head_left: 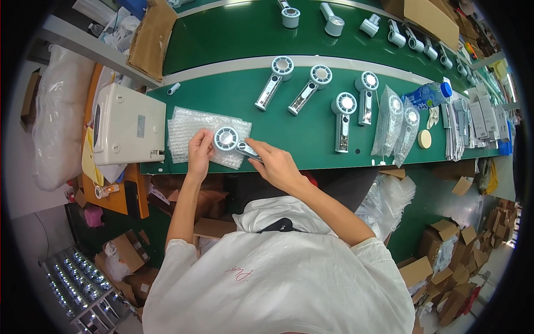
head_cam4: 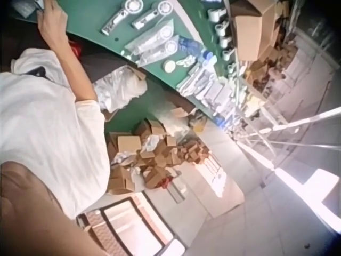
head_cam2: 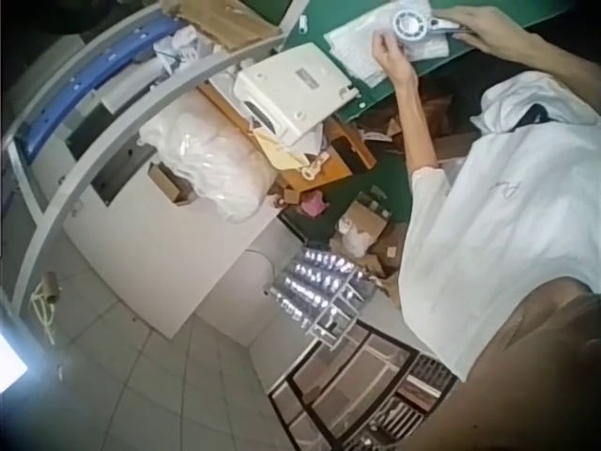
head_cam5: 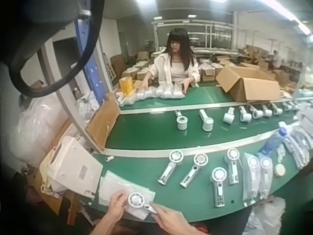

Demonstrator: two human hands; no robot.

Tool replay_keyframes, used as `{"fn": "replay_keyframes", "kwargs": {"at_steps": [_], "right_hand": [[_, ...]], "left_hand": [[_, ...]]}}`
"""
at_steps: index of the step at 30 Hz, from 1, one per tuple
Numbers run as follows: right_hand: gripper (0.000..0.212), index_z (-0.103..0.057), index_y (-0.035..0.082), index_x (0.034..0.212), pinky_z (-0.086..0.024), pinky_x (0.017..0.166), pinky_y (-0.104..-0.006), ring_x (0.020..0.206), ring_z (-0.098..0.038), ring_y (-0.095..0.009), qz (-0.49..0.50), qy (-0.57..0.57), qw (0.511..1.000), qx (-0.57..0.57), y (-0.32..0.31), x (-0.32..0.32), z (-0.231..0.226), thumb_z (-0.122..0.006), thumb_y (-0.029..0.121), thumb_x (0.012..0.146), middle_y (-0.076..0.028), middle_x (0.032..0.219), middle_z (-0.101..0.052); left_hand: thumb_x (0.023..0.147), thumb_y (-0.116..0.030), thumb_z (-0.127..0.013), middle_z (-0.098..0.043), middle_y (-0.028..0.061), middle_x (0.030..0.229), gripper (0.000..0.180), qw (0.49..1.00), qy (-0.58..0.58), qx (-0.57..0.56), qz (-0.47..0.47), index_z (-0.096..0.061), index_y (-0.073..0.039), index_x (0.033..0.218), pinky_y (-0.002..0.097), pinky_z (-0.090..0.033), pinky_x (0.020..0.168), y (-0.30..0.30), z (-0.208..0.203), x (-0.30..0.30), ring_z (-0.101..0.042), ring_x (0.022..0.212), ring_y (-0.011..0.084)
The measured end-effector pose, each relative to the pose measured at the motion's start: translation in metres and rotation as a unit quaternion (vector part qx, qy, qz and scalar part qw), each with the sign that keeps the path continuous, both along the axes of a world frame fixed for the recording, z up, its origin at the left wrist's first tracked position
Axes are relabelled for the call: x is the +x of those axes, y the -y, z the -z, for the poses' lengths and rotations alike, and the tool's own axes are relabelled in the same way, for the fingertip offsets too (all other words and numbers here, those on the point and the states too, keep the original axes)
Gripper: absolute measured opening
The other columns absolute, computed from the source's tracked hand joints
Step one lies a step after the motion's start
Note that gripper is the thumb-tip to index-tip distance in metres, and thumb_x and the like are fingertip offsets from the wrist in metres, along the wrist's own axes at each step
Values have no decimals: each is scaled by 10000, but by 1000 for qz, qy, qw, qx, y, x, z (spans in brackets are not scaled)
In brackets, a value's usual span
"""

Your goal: Packaging shower heads into bubble wrap bags on an assembly line.

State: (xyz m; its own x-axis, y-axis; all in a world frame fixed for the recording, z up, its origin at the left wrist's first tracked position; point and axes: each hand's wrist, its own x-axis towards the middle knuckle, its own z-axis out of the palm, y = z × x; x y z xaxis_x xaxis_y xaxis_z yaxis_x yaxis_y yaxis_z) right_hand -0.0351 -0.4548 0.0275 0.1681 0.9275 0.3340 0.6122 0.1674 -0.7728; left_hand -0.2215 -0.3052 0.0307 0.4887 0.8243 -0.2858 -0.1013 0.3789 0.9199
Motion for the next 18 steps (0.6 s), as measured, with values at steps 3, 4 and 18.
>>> {"fn": "replay_keyframes", "kwargs": {"at_steps": [3, 4, 18], "right_hand": [[514, -527, 49, 1354, -494, 571, -359, 656, -631, -289, 21, 107, 992, -70, -5, -4, -20, -682, 112, 868, -146, 1086, -688], [507, -526, 44, 1351, -493, 560, -367, 651, -636, -295, 29, 142, 985, -94, -6, -4, -28, -676, 125, 873, -149, 1083, -689], [585, -372, 0, 1443, -538, 512, -311, 787, -720, -329, -25, -770, 629, -101, 24, 50, -137, -555, 317, 987, -201, 1150, -659]], "left_hand": [[959, -70, -553, -488, -15, 709, 157, 956, -125, 261, 50, -584, -30, 810, 259, -345, 525, 4, -26, 16, -409, 599, 102], [950, -61, -558, -479, -12, 703, 150, 922, -162, 345, 66, -581, -29, 805, 266, -346, 530, 6, -36, 23, -409, 604, 109], [889, -21, -568, -445, 21, 723, 110, 796, -92, 584, 132, -545, -31, 782, 267, -317, 564, 31, -146, 99, -356, 619, 140]]}}
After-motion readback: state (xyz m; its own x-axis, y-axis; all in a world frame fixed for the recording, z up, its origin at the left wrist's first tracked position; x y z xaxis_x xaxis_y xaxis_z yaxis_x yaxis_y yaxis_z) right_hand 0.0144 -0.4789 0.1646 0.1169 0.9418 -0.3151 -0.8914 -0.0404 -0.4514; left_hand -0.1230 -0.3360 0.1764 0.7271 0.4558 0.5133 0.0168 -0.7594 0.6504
